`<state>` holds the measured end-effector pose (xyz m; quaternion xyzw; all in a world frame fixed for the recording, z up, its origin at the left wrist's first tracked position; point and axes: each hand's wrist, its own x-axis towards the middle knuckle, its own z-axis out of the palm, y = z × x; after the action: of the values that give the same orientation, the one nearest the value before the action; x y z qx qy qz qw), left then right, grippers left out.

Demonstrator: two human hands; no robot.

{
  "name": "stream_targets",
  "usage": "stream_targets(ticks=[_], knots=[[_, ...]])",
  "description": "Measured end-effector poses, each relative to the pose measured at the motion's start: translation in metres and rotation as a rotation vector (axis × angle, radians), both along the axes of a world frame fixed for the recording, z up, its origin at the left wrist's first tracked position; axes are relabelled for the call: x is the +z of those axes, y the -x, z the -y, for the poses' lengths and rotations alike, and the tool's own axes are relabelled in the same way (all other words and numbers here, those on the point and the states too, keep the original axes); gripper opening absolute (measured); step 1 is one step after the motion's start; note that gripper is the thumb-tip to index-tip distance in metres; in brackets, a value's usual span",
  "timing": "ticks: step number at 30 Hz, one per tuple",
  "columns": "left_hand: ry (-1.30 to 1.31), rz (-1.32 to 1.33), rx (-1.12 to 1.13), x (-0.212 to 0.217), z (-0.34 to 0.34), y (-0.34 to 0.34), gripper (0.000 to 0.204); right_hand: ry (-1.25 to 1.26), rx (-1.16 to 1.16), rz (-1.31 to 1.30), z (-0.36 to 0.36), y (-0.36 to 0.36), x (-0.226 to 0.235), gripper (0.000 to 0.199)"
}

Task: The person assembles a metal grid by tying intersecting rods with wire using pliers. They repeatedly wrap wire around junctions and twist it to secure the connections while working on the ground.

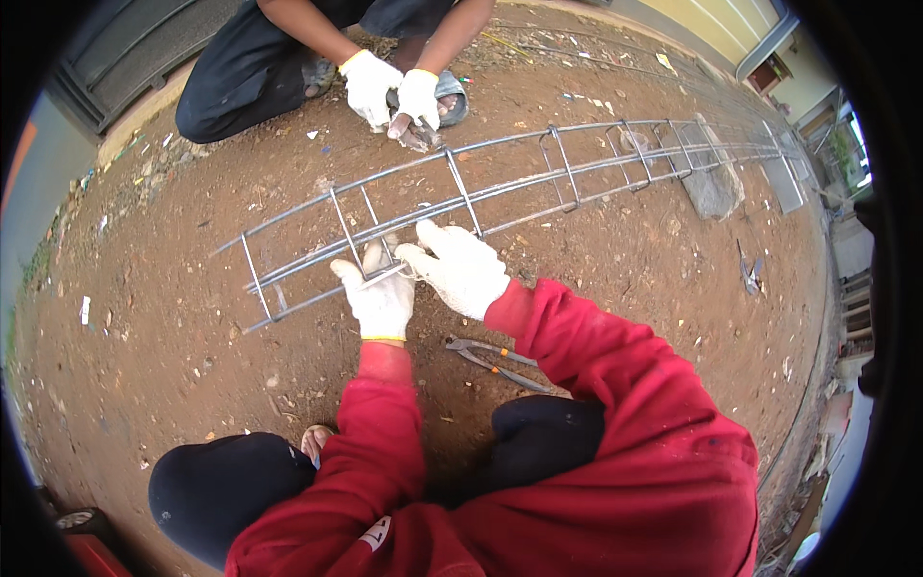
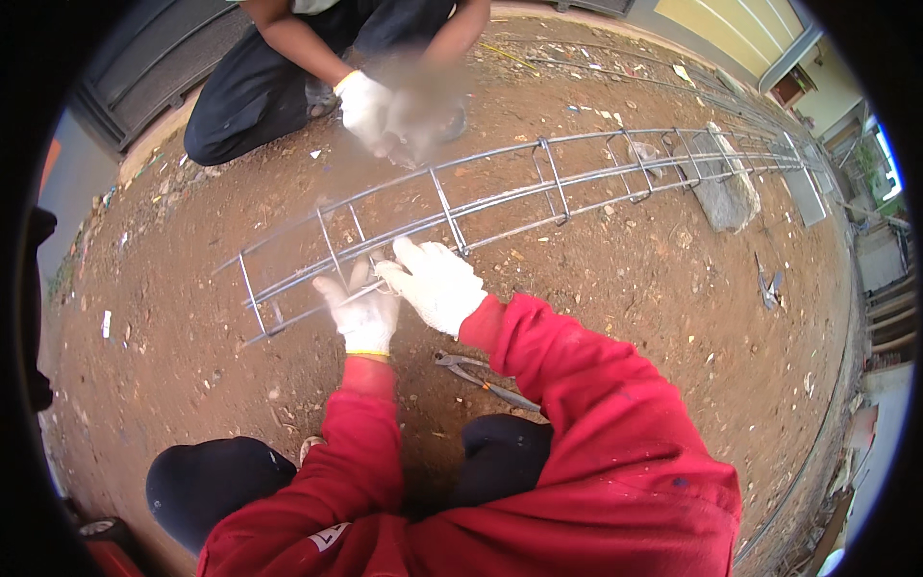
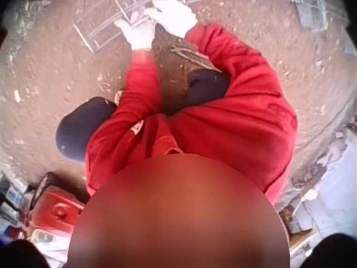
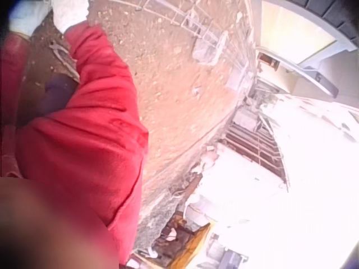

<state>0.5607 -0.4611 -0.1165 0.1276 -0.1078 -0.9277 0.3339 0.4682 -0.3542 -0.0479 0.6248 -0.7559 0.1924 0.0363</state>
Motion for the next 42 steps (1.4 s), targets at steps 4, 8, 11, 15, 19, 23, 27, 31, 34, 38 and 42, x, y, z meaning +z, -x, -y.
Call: stream_targets(ticks=[4, 8, 11, 15, 19, 23, 27, 31, 34, 38, 42], knots=[[-0.174, 0.088, -0.009, 0.003, 0.005, -0.011, 0.091, 0.146, -0.014, -0.089, 0.001, -0.002, -0.012, 0.032], [-0.117, 0.100, 0.068, -0.002, 0.023, -0.014, 0.049, 0.129, 0.047, -0.204, 0.009, 0.010, -0.018, 0.034], [-0.093, 0.021, 0.088, -0.010, 0.026, -0.016, 0.025, -0.029, 0.012, -0.215, 0.012, 0.009, -0.018, 0.034], [-0.178, 0.092, 0.080, -0.020, 0.025, -0.015, 0.016, 0.012, 0.026, -0.205, 0.009, 0.003, -0.014, 0.037], [-0.128, 0.237, 0.117, -0.025, 0.023, -0.013, 0.025, 0.056, 0.025, -0.218, 0.008, 0.002, -0.011, 0.033], [0.057, 0.499, 0.181, -0.021, 0.024, -0.019, 0.034, 0.036, 0.029, -0.224, 0.009, 0.000, -0.007, 0.036], [0.239, 0.725, 0.105, -0.015, 0.026, -0.034, 0.034, -0.041, 0.022, -0.193, 0.008, -0.002, -0.003, 0.038], [0.011, 0.386, -0.189, -0.014, 0.032, -0.041, 0.039, -0.039, 0.005, -0.214, 0.008, -0.001, -0.003, 0.041], [0.003, 0.358, -0.068, -0.016, 0.034, -0.042, 0.027, -0.065, -0.006, -0.214, 0.009, 0.000, -0.005, 0.042], [-0.056, 0.429, 0.008, -0.020, 0.029, -0.045, 0.020, -0.175, -0.016, -0.136, 0.007, -0.002, -0.007, 0.039], [-0.128, 0.289, -0.022, -0.021, 0.021, -0.045, 0.019, -0.051, 0.018, -0.165, 0.005, -0.002, -0.007, 0.036]])
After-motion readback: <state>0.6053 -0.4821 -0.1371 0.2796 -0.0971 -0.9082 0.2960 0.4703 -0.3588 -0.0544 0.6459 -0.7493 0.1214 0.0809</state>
